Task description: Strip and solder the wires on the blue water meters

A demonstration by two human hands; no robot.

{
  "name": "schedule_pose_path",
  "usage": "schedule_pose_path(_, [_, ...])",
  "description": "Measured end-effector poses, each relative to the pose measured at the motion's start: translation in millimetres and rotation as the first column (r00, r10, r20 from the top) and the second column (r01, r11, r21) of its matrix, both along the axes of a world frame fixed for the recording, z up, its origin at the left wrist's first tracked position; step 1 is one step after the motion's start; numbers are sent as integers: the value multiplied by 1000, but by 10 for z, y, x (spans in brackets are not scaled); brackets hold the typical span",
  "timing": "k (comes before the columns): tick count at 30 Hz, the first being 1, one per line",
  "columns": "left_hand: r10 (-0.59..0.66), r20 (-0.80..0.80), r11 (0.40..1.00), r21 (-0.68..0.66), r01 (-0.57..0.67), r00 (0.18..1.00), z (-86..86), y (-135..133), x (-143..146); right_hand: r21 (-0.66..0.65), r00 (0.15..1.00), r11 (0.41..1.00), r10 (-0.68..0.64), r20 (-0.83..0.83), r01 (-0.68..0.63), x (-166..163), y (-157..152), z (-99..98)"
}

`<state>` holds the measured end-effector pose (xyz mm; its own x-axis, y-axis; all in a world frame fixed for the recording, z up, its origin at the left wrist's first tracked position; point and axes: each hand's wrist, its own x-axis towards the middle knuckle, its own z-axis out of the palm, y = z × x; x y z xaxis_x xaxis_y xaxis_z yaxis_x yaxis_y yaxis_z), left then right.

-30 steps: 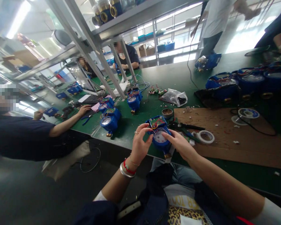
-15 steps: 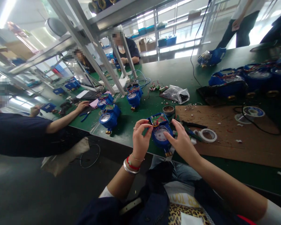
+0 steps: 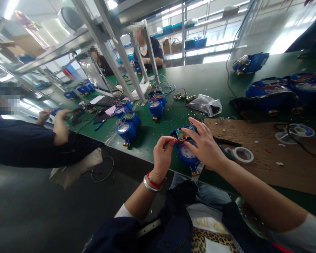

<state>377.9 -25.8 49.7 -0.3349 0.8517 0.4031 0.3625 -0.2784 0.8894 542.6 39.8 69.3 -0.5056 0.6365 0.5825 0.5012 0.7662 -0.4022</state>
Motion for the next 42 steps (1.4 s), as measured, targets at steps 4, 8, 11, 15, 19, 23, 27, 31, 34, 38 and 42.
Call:
schedule_pose_path(4, [-26,-163,999,-27,22,986,-8,1,-44,-190,996,978,86,-11,-86,22,218,80])
schedule_pose_path(8, [-104,-345,993,23,119,933,55,16,-37,-319,991,938,130,-41,-136,44,367,106])
schedule_pose_path(11, [-133,-429,980,75,182,894,120,50,11,-316,989,937,138,-56,-149,33,418,91])
schedule_pose_path(15, [-192,-545,971,18,240,816,147,95,95,-247,982,952,164,-92,-182,28,406,78])
schedule_pose_path(19, [-166,-577,977,10,211,800,102,97,136,-134,969,963,222,-113,-236,123,298,96])
schedule_pose_path(23, [-135,-569,984,19,177,811,45,84,150,-66,979,978,200,40,-197,271,143,74])
schedule_pose_path(27, [-100,-619,992,2,129,779,25,78,196,-41,987,997,68,142,-63,308,26,27])
schedule_pose_path(31, [-87,-666,994,-4,113,741,56,63,249,-80,991,997,-8,132,19,227,-6,-23])
schedule_pose_path(34, [-82,-680,994,-6,106,729,89,53,275,-68,992,996,-42,120,51,166,2,-71])
schedule_pose_path(38, [-83,-678,995,-12,102,731,115,57,308,-23,984,996,-86,157,91,139,-6,-90])
schedule_pose_path(42, [-69,-656,997,-9,83,752,114,67,337,-56,976,990,-115,186,127,136,-33,-58])
